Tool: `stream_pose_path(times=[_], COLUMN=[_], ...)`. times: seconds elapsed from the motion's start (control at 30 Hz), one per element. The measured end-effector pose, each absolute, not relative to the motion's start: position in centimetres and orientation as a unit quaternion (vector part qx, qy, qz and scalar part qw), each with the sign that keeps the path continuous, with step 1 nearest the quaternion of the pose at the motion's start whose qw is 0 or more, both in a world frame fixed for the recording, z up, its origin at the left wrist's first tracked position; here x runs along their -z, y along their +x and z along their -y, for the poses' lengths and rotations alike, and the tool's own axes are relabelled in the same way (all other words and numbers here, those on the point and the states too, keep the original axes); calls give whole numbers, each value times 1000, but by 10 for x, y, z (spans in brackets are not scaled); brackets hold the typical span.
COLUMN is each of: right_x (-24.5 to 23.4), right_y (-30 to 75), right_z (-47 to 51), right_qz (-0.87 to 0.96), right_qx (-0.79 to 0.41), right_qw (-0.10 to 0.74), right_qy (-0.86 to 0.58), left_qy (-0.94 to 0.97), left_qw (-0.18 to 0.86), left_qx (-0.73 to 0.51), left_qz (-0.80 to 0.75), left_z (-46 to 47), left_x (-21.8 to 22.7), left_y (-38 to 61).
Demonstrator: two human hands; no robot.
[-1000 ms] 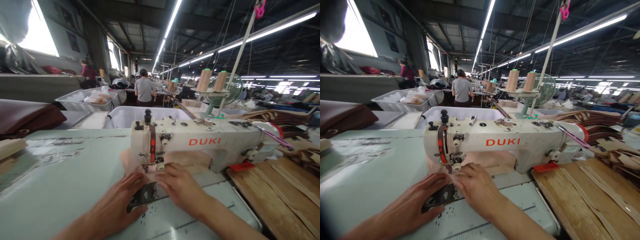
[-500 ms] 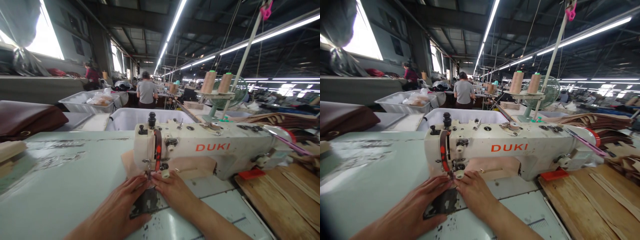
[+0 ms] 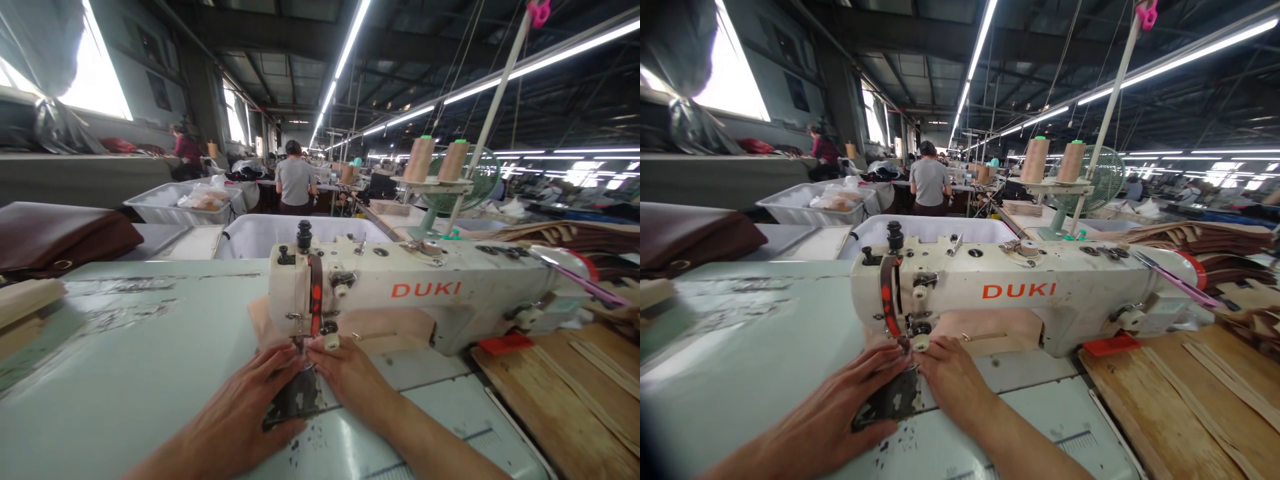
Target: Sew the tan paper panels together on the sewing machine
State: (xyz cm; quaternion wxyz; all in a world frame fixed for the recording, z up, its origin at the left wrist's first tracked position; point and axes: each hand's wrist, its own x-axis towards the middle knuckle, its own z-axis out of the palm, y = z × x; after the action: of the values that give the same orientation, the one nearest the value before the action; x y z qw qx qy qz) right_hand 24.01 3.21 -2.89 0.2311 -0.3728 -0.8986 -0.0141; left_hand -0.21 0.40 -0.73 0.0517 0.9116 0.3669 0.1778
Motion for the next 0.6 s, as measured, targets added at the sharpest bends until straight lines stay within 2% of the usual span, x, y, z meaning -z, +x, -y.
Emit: stream_pose_path(times=[0.37,0.6], right_x=[13,-12], right_y=[236,282], right_z=[-26,15], right_qz=[896,821], right_qx=[11,41], right_qw=[188,147], right_qy=[-401,-551], left_qy=[921,905], left_qw=[31,-19], left_qx=[-153,-174], left_qz=[-358,-388], left_z=[-13,15], left_x=[6,-9], left_y=[0,-2])
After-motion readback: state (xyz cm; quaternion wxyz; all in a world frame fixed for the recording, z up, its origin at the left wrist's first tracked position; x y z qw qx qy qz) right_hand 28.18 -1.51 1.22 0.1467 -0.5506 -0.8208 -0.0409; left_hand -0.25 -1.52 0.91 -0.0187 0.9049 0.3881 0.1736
